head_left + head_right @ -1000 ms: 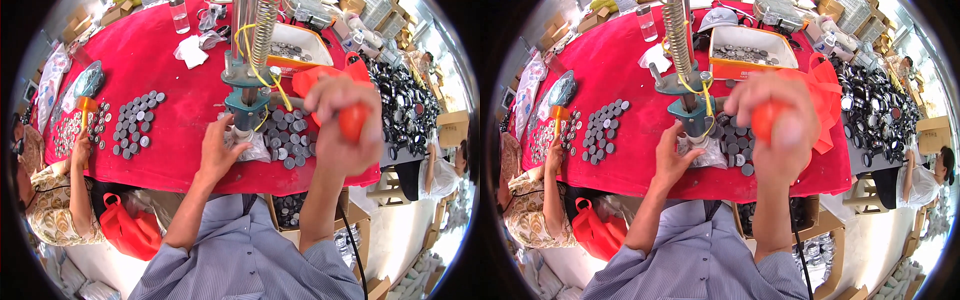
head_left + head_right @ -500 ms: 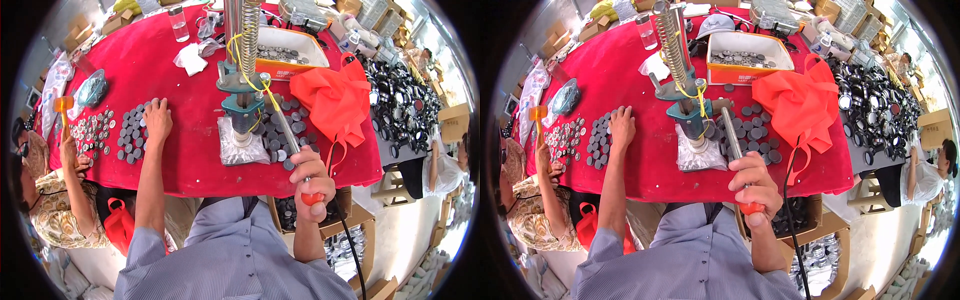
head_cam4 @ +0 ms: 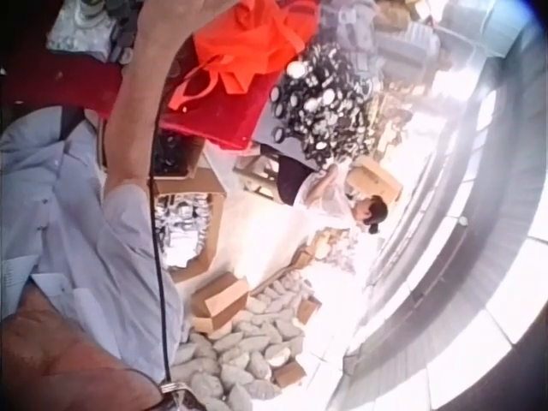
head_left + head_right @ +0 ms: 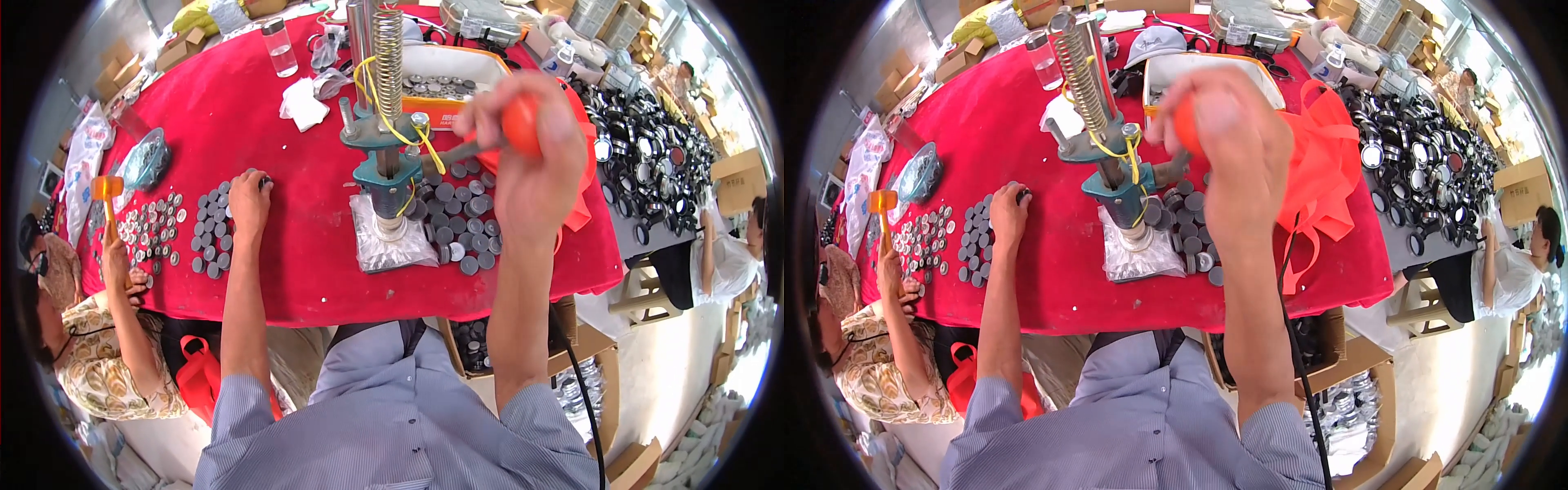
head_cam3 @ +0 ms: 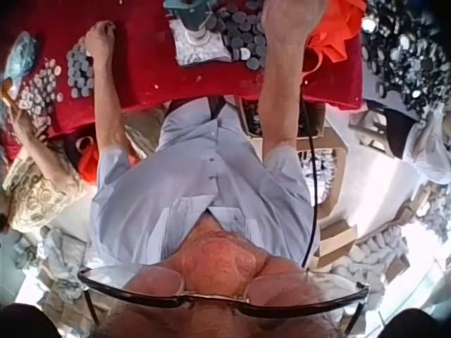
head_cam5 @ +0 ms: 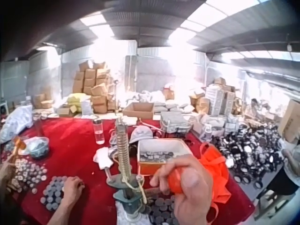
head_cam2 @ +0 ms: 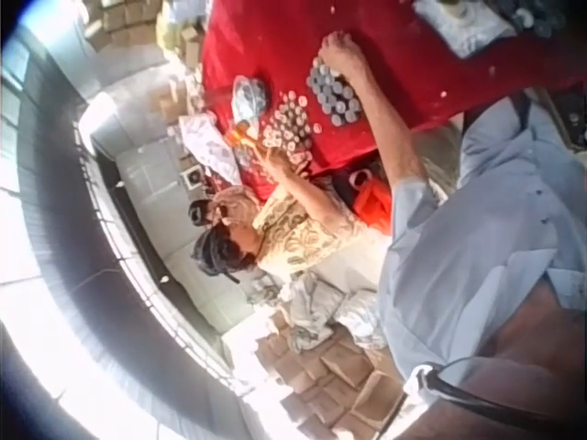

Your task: The person assembles small circular plastic components by hand, using a manual lever press to join them at a factory workbench.

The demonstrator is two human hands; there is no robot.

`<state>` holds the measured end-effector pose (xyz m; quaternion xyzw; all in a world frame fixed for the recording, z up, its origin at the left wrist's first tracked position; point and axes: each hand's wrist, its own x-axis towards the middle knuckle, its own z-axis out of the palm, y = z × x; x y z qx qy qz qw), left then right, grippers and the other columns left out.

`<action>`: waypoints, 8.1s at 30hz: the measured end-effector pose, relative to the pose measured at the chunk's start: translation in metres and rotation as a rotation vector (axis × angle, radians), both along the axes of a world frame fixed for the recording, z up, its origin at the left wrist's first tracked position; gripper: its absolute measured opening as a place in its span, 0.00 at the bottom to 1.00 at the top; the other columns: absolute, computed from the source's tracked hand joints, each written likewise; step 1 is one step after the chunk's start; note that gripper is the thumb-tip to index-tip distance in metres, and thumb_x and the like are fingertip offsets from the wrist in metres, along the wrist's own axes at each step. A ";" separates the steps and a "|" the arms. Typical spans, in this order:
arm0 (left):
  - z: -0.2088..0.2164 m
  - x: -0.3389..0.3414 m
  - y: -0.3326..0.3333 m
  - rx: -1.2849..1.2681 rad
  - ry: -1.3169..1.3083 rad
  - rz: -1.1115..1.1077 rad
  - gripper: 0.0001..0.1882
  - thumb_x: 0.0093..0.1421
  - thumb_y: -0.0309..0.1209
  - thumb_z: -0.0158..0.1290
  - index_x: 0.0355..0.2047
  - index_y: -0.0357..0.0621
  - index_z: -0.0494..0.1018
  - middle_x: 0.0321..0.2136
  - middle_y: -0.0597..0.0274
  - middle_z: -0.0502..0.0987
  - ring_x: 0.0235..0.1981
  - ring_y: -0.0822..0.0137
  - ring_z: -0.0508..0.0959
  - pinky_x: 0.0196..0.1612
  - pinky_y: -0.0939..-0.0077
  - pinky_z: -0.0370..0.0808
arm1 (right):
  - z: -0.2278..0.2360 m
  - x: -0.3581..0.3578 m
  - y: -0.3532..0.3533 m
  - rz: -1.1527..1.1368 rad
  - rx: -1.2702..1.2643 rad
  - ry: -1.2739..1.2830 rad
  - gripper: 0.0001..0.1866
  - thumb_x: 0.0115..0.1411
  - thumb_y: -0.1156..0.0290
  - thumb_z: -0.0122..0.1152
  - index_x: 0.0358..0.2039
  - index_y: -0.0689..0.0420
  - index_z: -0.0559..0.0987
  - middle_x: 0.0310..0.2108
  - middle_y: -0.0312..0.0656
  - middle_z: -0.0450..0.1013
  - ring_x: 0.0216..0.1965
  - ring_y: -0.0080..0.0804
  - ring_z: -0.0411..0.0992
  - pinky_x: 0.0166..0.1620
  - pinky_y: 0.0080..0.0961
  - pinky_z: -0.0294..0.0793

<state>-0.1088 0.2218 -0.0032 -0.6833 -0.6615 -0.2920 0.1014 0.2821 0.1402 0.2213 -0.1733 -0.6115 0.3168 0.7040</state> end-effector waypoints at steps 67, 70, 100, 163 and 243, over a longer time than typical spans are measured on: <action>0.008 0.039 -0.138 -0.034 -0.328 0.140 0.16 0.55 0.26 0.67 0.44 0.45 0.79 0.37 0.56 0.81 0.37 0.56 0.80 0.42 0.64 0.77 | -0.092 0.027 -0.086 -0.039 0.154 -0.123 0.24 0.68 0.47 0.51 0.38 0.59 0.76 0.31 0.46 0.75 0.40 0.46 0.75 0.51 0.50 0.69; 0.015 0.065 -0.132 -0.111 -0.443 0.086 0.18 0.53 0.27 0.70 0.44 0.42 0.78 0.34 0.56 0.82 0.31 0.60 0.82 0.36 0.68 0.79 | -0.050 0.019 -0.070 -0.069 0.049 -0.146 0.28 0.69 0.42 0.51 0.40 0.59 0.75 0.29 0.44 0.72 0.34 0.39 0.73 0.48 0.47 0.72; 0.032 0.204 -0.105 -0.122 -0.620 -0.351 0.43 0.45 0.28 0.76 0.59 0.38 0.65 0.45 0.48 0.80 0.35 0.60 0.82 0.38 0.65 0.80 | -0.037 0.017 -0.045 -0.020 0.007 -0.114 0.29 0.68 0.40 0.51 0.36 0.59 0.75 0.26 0.40 0.72 0.27 0.36 0.73 0.54 0.48 0.67; 0.013 0.336 -0.196 -0.073 -0.412 -0.276 0.64 0.41 0.35 0.78 0.71 0.35 0.49 0.67 0.37 0.52 0.65 0.36 0.57 0.66 0.46 0.60 | -0.211 0.068 0.114 -0.288 -0.055 -1.265 0.24 0.66 0.50 0.61 0.54 0.52 0.82 0.59 0.49 0.73 0.63 0.44 0.69 0.61 0.41 0.69; -0.007 0.470 -0.216 -0.019 -0.526 -0.884 0.16 0.58 0.22 0.56 0.47 0.35 0.75 0.50 0.46 0.76 0.56 0.43 0.74 0.59 0.51 0.73 | -0.225 0.229 -0.173 -0.867 -0.344 -0.931 0.13 0.60 0.76 0.63 0.46 0.59 0.83 0.51 0.48 0.76 0.54 0.51 0.71 0.58 0.41 0.70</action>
